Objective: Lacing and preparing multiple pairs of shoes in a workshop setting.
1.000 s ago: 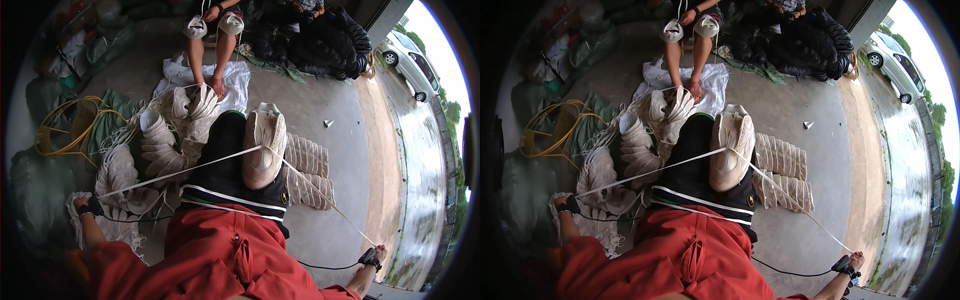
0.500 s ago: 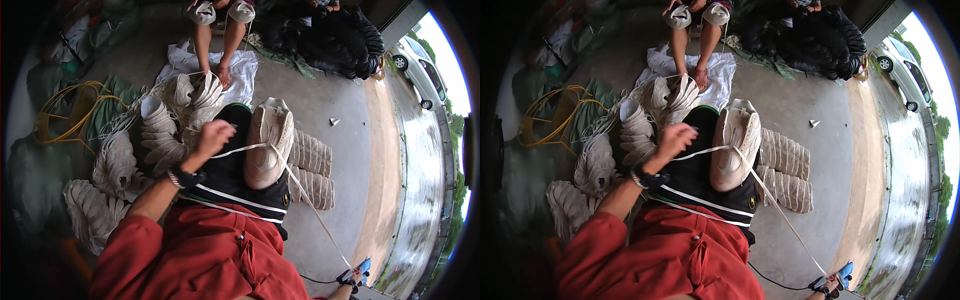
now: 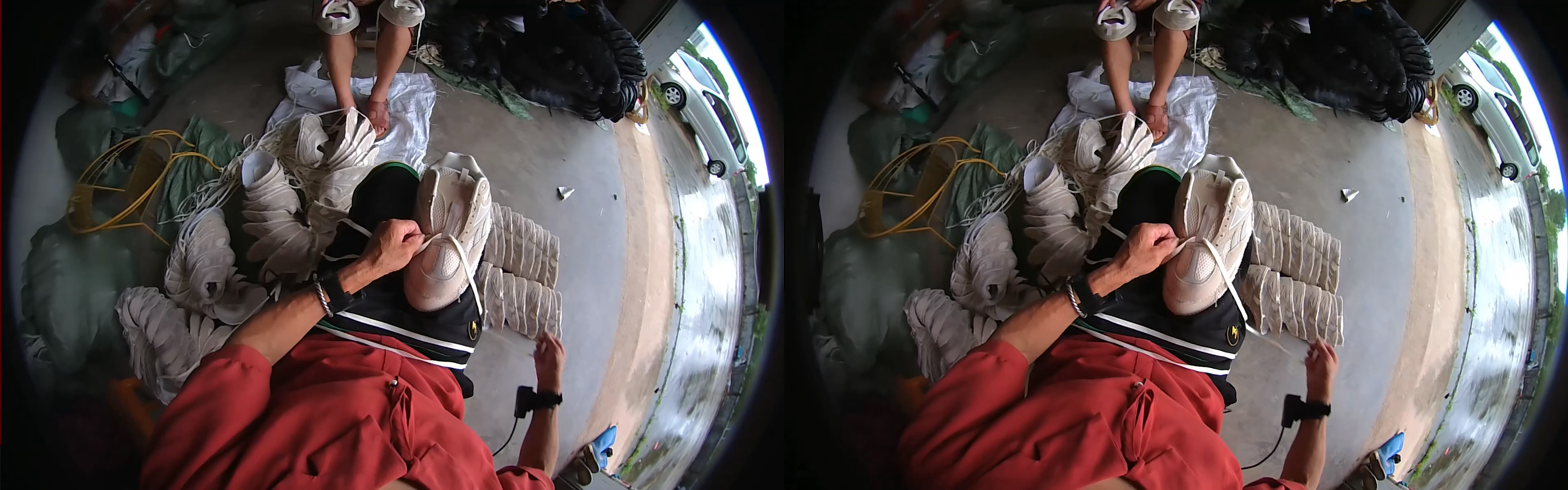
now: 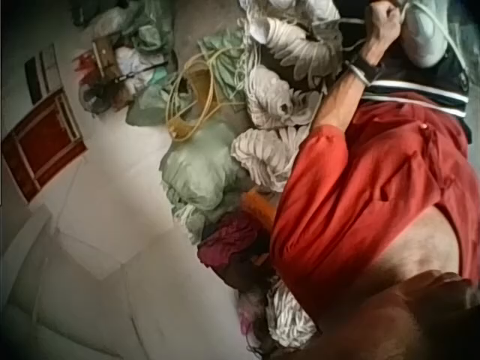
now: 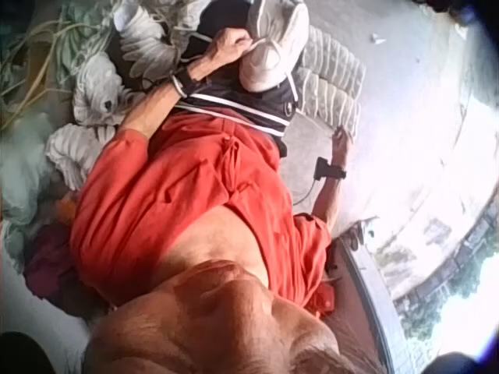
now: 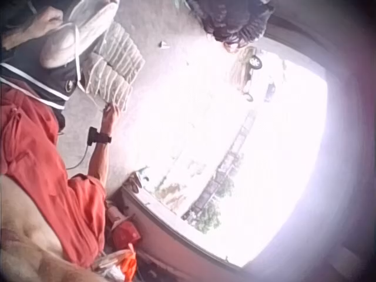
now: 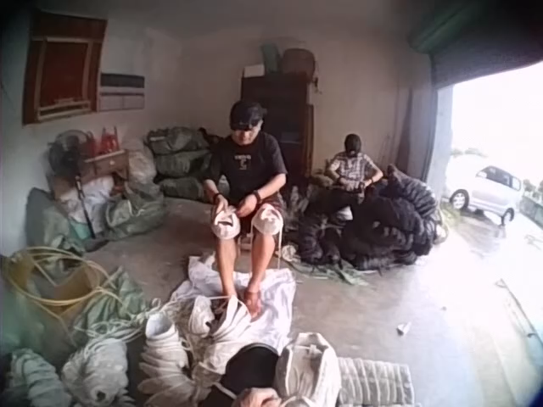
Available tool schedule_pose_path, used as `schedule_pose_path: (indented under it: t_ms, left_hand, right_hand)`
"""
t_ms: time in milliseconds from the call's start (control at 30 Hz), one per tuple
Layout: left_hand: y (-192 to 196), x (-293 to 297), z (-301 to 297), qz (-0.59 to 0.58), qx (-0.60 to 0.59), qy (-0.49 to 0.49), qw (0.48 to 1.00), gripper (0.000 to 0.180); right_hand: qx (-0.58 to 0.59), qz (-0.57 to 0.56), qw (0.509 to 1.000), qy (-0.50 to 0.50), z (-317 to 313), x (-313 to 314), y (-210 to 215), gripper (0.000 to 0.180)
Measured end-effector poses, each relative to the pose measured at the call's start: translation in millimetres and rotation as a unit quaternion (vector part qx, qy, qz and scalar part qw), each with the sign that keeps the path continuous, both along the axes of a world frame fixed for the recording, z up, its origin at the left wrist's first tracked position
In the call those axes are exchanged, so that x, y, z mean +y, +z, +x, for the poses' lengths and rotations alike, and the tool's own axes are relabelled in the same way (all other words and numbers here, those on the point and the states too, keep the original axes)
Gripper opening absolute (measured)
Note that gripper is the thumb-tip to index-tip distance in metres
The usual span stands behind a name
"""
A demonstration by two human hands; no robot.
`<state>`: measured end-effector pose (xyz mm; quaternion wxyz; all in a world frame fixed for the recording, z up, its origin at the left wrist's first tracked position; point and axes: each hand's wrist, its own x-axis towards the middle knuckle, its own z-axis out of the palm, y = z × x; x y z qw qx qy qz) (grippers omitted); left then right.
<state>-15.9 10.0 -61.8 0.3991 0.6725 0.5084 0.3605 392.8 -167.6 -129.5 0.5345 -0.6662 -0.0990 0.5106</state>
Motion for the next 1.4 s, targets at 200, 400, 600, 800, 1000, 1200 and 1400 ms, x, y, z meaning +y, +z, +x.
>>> schedule_pose_path:
  t_ms: [200,400,600,800,1000,1200,1400]
  left_hand:
    - [-1.7,-2.6,4.2,0.017,0.015,0.034,0.999,0.016]
    - [14.6,2.6,11.8,0.056,0.124,0.023,0.99,0.014]
    - [49.0,6.3,24.7,0.127,0.296,-0.05,0.945,0.007]
    - [48.0,10.3,27.4,0.118,0.322,-0.065,0.937,0.005]
    - [33.5,3.7,16.1,0.106,0.263,-0.032,0.959,0.007]
    - [48.3,6.6,-1.3,0.219,0.213,-0.059,0.95,0.026]
    - [60.2,22.9,-8.8,0.273,0.336,-0.146,0.889,0.019]
  right_hand:
    - [-0.053,0.099,0.976,0.185,-139.8,101.9,61.6,0.013]
    - [-0.161,0.214,0.919,0.289,-198.8,134.9,84.6,0.015]
    - [-0.31,0.212,0.885,0.275,-209.4,144.1,78.2,0.015]
    - [-0.414,0.248,0.83,0.28,-215.5,149.6,87.3,0.014]
    - [-0.658,0.221,0.614,0.375,-228.1,160.4,103.2,0.013]
    - [-0.477,0.284,0.718,0.42,-201.7,172.0,113.6,0.008]
    - [-0.555,0.452,0.574,0.398,-220.7,209.7,135.3,0.009]
